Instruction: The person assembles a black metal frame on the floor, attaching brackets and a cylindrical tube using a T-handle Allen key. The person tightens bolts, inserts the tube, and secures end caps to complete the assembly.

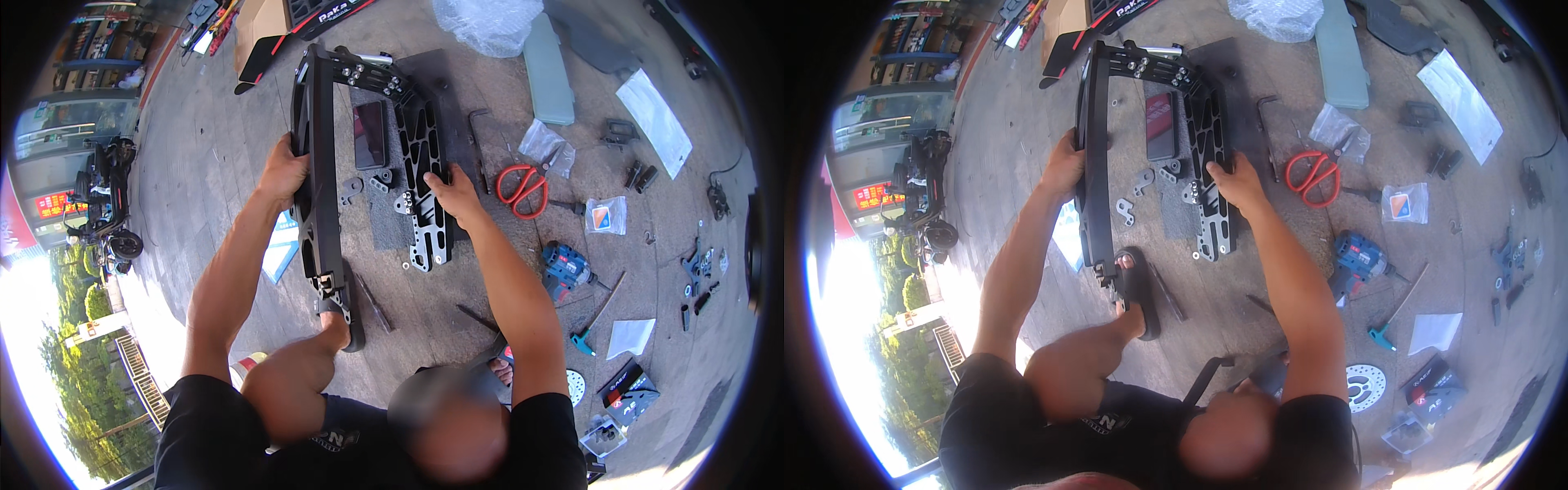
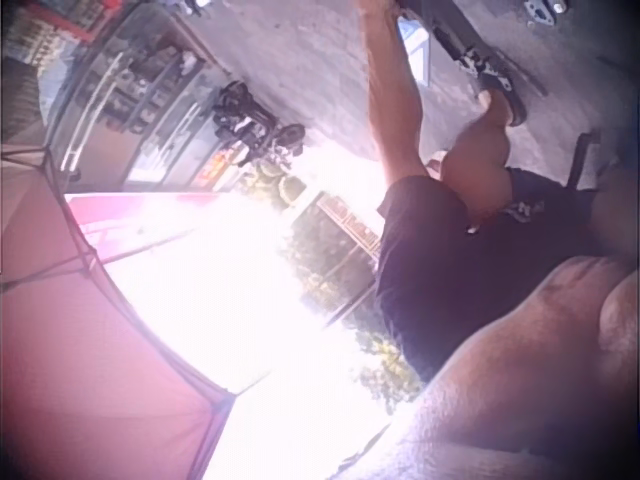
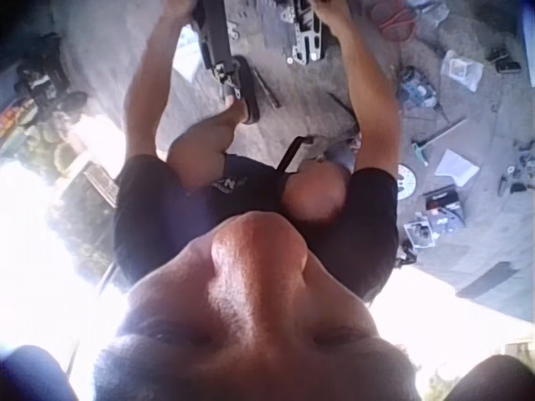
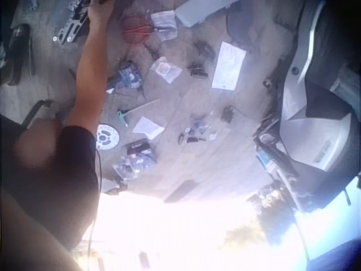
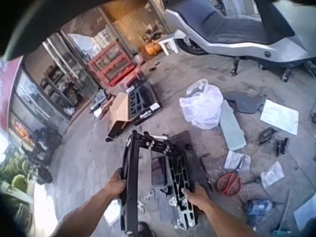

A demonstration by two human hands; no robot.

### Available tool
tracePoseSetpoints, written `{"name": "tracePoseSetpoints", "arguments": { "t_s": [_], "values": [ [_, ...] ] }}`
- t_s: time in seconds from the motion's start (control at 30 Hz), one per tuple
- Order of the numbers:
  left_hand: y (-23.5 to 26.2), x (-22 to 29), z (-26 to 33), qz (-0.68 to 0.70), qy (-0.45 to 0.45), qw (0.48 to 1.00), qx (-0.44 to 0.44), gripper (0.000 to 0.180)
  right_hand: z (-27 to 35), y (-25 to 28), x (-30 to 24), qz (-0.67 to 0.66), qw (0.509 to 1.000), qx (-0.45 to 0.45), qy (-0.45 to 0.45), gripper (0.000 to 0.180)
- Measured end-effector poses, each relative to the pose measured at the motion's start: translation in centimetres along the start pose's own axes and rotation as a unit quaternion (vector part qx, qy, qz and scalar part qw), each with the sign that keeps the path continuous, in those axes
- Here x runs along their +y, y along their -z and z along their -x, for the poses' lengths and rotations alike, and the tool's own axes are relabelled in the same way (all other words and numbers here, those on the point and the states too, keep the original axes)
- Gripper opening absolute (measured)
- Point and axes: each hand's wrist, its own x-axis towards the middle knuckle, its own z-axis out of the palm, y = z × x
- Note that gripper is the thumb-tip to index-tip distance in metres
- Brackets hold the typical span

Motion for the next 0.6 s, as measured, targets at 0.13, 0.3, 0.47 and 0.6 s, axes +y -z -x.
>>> {"name": "tracePoseSetpoints", "arguments": {
  "t_s": [0.13, 0.3, 0.47, 0.6],
  "values": [
    [2.3, -3.1, -1.2, 0.039, 0.013, 0.999, -0.007, 0.052, -1.4, -2.8, -1.4, -0.142, 0.986, 0.038, -0.084, 0.024],
    [4.7, -7.7, -2.6, 0.191, 0.016, 0.978, -0.084, 0.05, 0.1, -3.9, -3.3, -0.036, 0.995, 0.087, -0.028, 0.012],
    [3.8, -12.8, -1.7, 0.296, 0.065, 0.945, -0.123, 0.055, 2.9, -3.0, -3.7, 0.131, 0.981, 0.141, 0.039, 0.011],
    [2.5, -14.2, -0.2, 0.363, 0.084, 0.914, -0.163, 0.053, 5.5, -1.4, -3.7, 0.197, 0.961, 0.172, 0.087, 0.01]
  ]
}}
